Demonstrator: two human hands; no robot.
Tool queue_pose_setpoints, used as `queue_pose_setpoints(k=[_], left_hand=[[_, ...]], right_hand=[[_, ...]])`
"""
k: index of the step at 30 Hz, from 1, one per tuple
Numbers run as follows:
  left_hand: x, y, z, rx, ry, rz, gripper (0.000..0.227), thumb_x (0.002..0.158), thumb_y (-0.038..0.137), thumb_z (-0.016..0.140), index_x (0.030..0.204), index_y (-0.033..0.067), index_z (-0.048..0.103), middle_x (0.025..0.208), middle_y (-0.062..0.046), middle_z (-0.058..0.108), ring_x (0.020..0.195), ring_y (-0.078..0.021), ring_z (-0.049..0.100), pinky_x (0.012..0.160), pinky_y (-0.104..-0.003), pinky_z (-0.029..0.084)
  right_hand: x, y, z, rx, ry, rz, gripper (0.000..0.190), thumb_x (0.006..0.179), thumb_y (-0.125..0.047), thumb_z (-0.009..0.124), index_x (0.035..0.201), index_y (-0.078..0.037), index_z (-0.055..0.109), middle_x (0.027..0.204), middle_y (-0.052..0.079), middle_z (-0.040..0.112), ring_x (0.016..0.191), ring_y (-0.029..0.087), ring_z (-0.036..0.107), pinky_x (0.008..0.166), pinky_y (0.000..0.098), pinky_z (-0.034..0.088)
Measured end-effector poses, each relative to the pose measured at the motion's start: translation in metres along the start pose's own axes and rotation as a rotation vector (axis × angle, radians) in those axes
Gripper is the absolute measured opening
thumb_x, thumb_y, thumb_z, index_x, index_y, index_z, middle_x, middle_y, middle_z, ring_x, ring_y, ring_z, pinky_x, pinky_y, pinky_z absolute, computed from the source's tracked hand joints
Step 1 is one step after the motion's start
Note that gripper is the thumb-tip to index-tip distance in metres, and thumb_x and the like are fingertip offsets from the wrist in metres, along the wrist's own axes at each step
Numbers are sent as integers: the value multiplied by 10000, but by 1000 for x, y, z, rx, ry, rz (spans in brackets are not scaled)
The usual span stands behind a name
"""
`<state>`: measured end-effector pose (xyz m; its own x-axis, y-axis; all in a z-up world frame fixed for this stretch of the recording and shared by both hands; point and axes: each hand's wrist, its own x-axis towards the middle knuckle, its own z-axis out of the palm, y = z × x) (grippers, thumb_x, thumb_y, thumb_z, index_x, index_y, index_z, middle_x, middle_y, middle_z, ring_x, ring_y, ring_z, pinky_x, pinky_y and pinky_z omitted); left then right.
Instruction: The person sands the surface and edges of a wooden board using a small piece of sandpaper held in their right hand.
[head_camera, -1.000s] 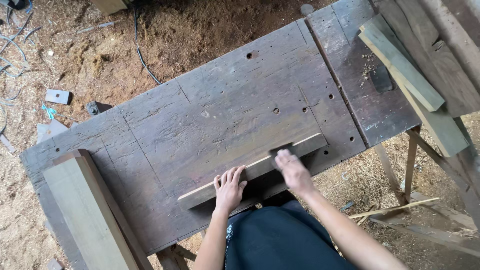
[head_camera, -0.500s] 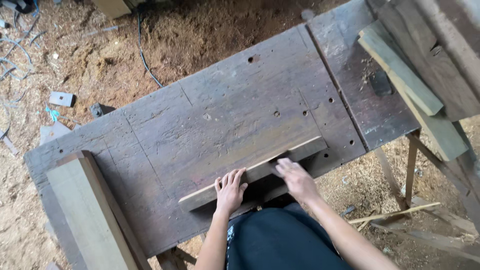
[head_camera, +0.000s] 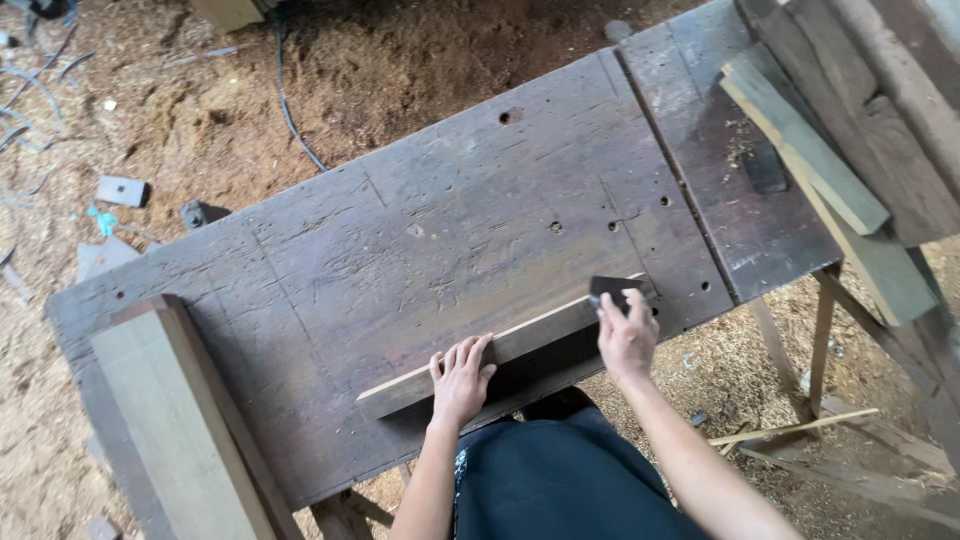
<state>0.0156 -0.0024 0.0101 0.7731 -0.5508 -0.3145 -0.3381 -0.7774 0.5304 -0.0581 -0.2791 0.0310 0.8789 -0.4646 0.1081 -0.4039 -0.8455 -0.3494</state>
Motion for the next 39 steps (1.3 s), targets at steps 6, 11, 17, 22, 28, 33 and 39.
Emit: queue_pose_setpoints(k=[6,11,17,22,28,33,39], left_hand=[[-1,-1,2,8,11,6,588,946,339,624,1501,295,433,1451,-8,501,1398,-249,395,1160,-555,159],[-2,-1,2,12,12,3,580,953,350,616,1501,296,432,1450,-6,503,1396,-242,397,1166,-549,159],[-1,1,-2,-1,-13,-16,561,957,344,610,1490,287,443,1441,-4,506,1404,-240,394,1172,-541,158],[-1,3,-5,-6,-2,-9,559,956,339,610,1488,284,448,1438,-2,508,1396,-240,399,1172,-542,157],[-3,2,-3,-33,38,-4,558,940,330,628,1473,283,470,1425,3,525,1379,-232,421,1168,-541,163],[-1,3,-7,-75,65,-1,545,933,315,644,1461,295,511,1399,19,548,1365,-222,439,1179,-526,171],[-3,4,-13,-95,80,2,556,921,297,653,1460,301,517,1390,27,557,1357,-227,442,1170,-530,165]], right_hand=[[-28,-36,15,81,-165,-184,216,996,-186,568,1043,-53,731,1140,96,730,1153,272,669,969,424,539],[-5,12,24,-56,-16,-183,214,998,-130,564,1064,-10,728,1260,161,714,1196,313,671,962,403,543],[-25,-33,36,197,-45,-267,281,1035,-104,498,1158,30,713,1263,175,711,1202,293,678,1036,389,547],[4,-6,-4,144,-385,293,309,1116,-204,442,1218,-49,689,1117,131,747,1014,262,737,909,356,602],[-20,-70,20,343,39,-287,243,1019,-91,495,1177,-20,665,1149,174,723,1071,323,704,944,395,558],[-14,-62,12,266,-182,-128,189,1014,-116,527,1060,-60,702,963,117,725,920,286,705,832,394,567],[-14,-37,23,163,-59,-222,190,1035,-97,520,1090,-43,693,1061,121,710,986,268,682,891,385,561]])
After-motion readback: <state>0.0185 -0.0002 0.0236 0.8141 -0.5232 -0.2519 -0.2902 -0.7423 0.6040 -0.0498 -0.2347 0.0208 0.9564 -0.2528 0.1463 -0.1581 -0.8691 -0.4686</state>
